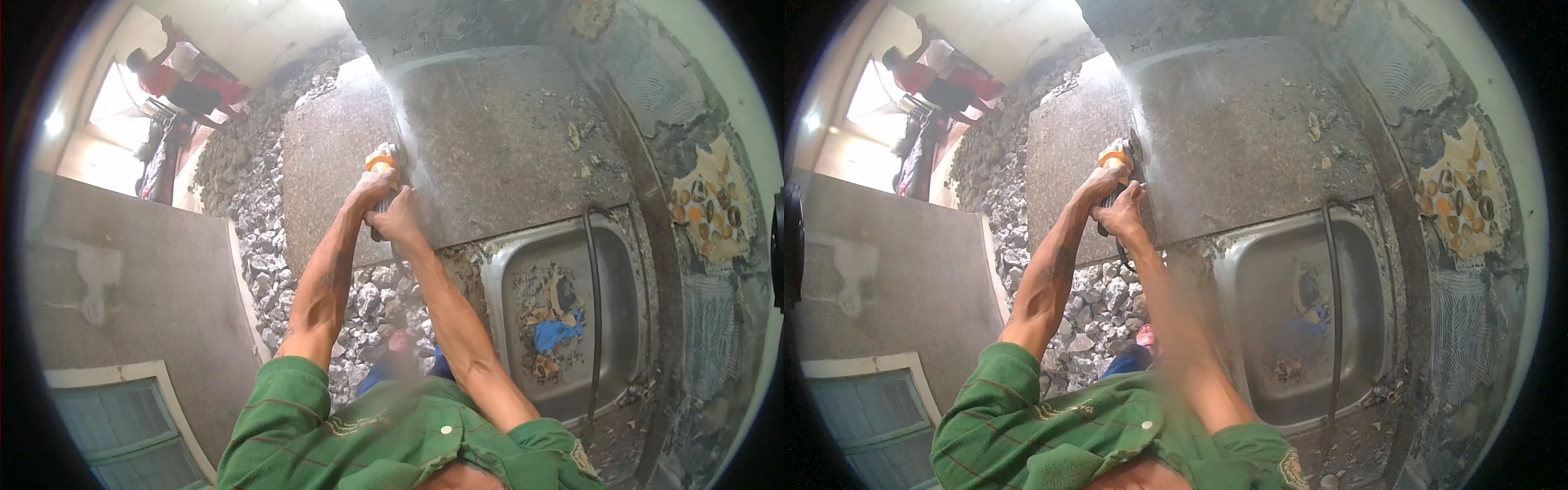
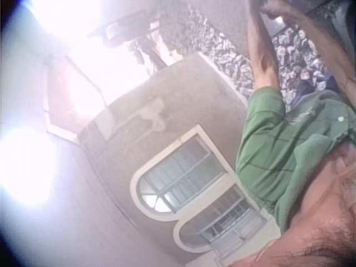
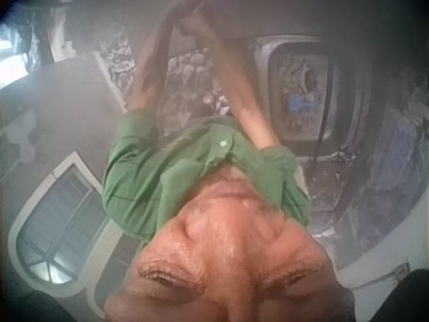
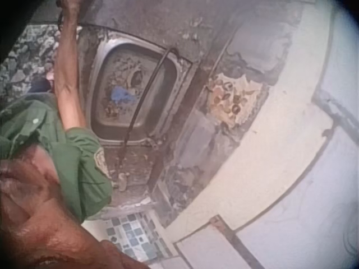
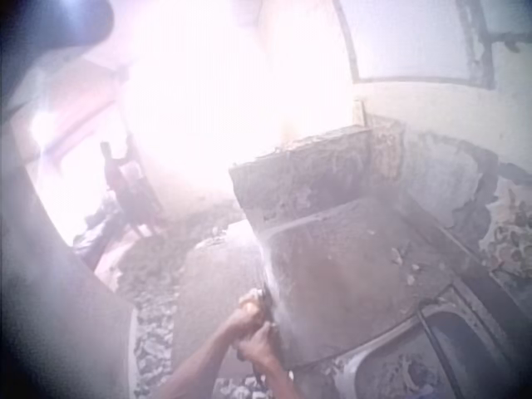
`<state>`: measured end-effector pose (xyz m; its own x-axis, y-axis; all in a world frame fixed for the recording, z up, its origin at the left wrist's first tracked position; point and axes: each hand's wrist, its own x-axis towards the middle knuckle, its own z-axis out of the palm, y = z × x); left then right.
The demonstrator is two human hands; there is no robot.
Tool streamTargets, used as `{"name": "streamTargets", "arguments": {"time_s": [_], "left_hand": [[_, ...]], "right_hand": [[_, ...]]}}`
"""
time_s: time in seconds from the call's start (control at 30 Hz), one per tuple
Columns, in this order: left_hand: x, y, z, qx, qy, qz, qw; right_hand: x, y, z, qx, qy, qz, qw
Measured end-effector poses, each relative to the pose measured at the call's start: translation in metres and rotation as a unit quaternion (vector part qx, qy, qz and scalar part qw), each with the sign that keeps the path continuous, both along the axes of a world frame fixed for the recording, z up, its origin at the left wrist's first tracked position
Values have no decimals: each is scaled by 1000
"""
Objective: The person cuts a stone countertop slab using an angle grinder.
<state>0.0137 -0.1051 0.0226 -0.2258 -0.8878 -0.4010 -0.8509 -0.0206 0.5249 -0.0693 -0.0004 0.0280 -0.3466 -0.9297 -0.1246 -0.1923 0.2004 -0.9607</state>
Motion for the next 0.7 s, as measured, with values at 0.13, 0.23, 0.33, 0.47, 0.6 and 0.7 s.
{"name": "streamTargets", "arguments": {"time_s": [0.13,0.23,0.33,0.47,0.6,0.7], "left_hand": [[2,-1,-7,1,-8,-1,1000],[0,-7,-13,-11,-22,-19,1000],[1,-8,-15,-31,-104,-94,990],[1,-3,-14,27,-66,-29,997],[-2,2,-9,-8,-65,-56,996],[-5,7,-4,11,-47,-11,999]], "right_hand": [[1,-1,-4,2,-26,8,1000],[2,-2,-6,-6,-27,-4,1000],[2,1,-6,-3,-21,-10,1000],[0,3,-6,24,-22,13,999],[1,3,-9,9,-30,14,999],[3,4,-11,3,-16,-4,1000]]}}
